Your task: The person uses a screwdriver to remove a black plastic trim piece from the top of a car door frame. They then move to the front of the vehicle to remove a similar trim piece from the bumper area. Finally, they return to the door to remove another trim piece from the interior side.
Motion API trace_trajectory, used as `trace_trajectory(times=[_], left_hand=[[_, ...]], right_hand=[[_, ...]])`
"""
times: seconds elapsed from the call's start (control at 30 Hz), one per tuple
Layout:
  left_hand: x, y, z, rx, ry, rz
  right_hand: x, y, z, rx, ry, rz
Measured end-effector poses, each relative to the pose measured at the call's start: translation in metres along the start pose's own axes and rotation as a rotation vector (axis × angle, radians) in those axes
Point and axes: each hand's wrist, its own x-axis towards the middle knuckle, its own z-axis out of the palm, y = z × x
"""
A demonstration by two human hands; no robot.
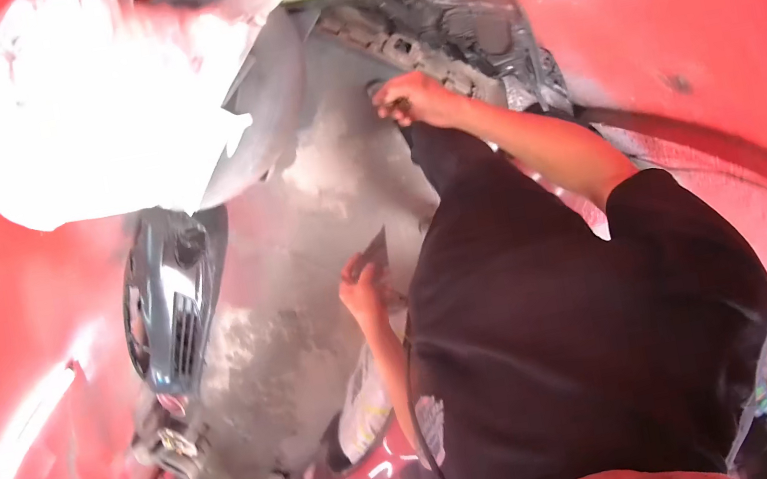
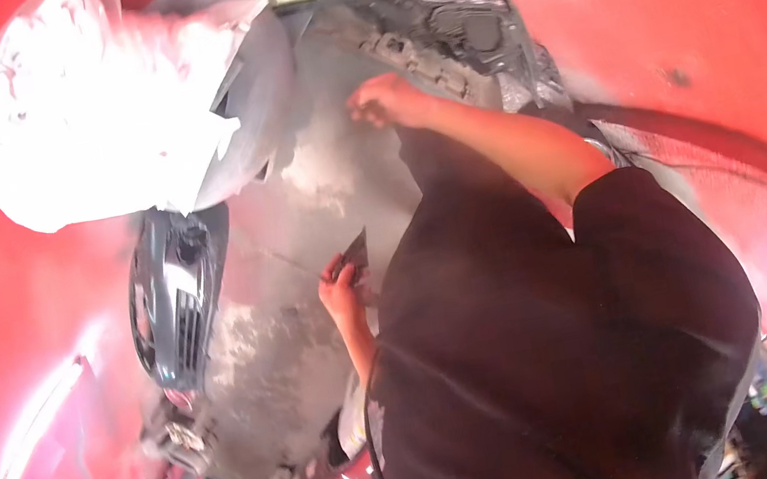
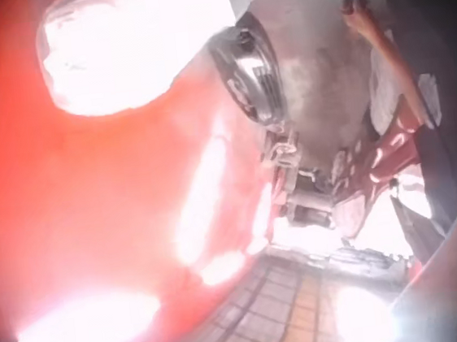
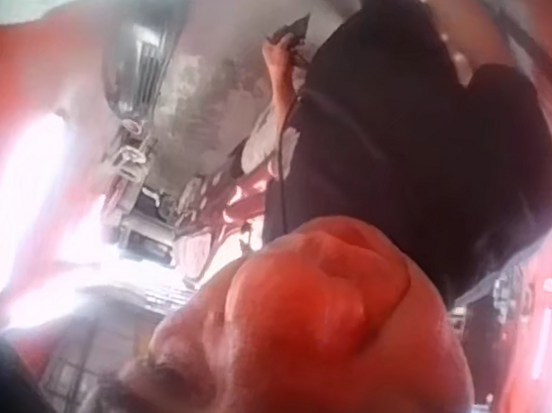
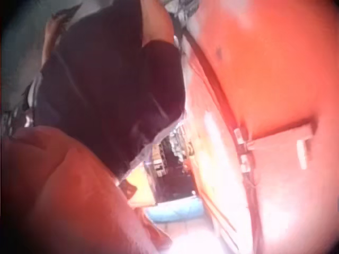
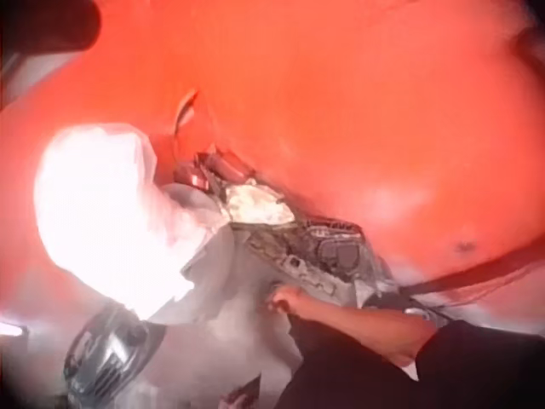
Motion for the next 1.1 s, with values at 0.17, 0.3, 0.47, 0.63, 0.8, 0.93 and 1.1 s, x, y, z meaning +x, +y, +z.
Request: trace_trajectory(times=[0.17,0.3,0.47,0.63,0.8,0.93,1.1], left_hand=[[0.044,0.023,0.014,0.175,0.059,-0.031],[0.035,0.031,0.014,0.042,0.196,-0.112],[0.011,-0.028,0.023,0.011,0.32,-0.066],[-0.048,-0.108,0.054,-0.176,0.575,-0.018],[-0.056,-0.194,0.076,-0.792,0.83,0.029],[-0.111,-0.192,0.097,-1.083,1.07,-0.019],[-0.112,-0.174,0.156,-1.397,1.186,-0.17]], right_hand=[[0.049,-0.016,-0.016,-0.154,-0.049,0.303],[0.079,-0.033,0.019,-0.355,-0.238,0.417],[0.111,0.005,0.029,-0.774,-0.624,0.455],[0.089,0.034,0.119,-0.995,-0.697,0.601],[0.062,0.079,0.224,-1.208,-1.153,0.72],[0.029,0.115,0.293,-1.401,-1.402,0.795],[0.017,0.148,0.332,-1.536,-1.604,0.787]])
